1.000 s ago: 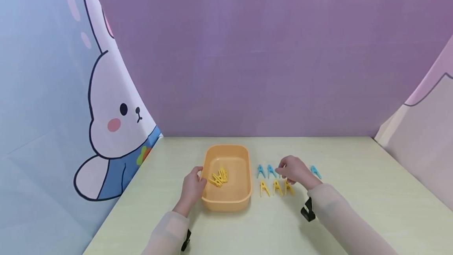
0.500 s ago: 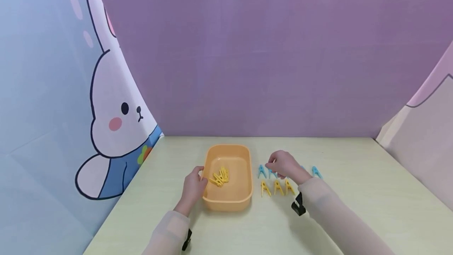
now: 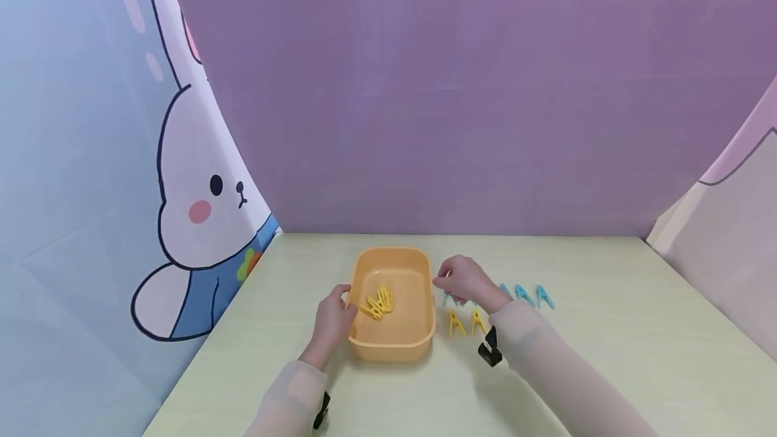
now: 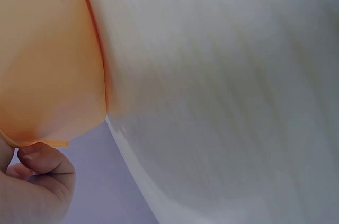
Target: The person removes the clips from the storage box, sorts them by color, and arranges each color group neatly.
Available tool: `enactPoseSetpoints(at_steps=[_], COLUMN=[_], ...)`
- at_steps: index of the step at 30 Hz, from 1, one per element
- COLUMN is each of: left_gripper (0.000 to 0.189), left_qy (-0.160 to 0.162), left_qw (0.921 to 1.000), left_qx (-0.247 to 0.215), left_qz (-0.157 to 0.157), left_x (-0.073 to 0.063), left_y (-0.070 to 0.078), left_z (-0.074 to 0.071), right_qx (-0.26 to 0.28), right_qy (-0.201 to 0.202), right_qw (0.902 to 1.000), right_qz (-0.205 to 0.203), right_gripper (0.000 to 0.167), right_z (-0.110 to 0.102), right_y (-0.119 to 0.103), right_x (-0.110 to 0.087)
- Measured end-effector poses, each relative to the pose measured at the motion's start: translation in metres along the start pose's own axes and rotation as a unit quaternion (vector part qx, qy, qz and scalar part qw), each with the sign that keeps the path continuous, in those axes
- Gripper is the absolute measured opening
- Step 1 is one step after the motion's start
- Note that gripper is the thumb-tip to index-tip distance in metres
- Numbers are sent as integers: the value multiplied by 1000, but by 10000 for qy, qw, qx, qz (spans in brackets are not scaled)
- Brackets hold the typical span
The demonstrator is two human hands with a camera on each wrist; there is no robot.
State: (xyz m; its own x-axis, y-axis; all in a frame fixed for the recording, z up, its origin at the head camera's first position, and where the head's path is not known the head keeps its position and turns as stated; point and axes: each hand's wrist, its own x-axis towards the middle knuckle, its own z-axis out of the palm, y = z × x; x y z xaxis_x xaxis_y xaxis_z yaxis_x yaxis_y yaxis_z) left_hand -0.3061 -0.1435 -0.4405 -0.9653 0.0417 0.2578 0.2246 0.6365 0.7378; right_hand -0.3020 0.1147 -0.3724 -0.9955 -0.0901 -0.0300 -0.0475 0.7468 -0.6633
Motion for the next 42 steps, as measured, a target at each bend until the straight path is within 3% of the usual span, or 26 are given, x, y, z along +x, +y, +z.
enactPoseSetpoints(at_steps=[30, 42], left_gripper=[40, 40], left_qy=[102, 137], left_qw=[9999, 9998], left_qx=[49, 110], left_qz=[124, 79], left_x=[1, 1], left_y=[-1, 0], left_z=[1, 2], right_qx=[0, -7], right_qy=[-162, -365], right_qw=[9996, 9978], right_qz=[-224, -556], right_gripper=[11, 12], right_z=[22, 36], right_y=[-30, -43], right_x=[10, 9])
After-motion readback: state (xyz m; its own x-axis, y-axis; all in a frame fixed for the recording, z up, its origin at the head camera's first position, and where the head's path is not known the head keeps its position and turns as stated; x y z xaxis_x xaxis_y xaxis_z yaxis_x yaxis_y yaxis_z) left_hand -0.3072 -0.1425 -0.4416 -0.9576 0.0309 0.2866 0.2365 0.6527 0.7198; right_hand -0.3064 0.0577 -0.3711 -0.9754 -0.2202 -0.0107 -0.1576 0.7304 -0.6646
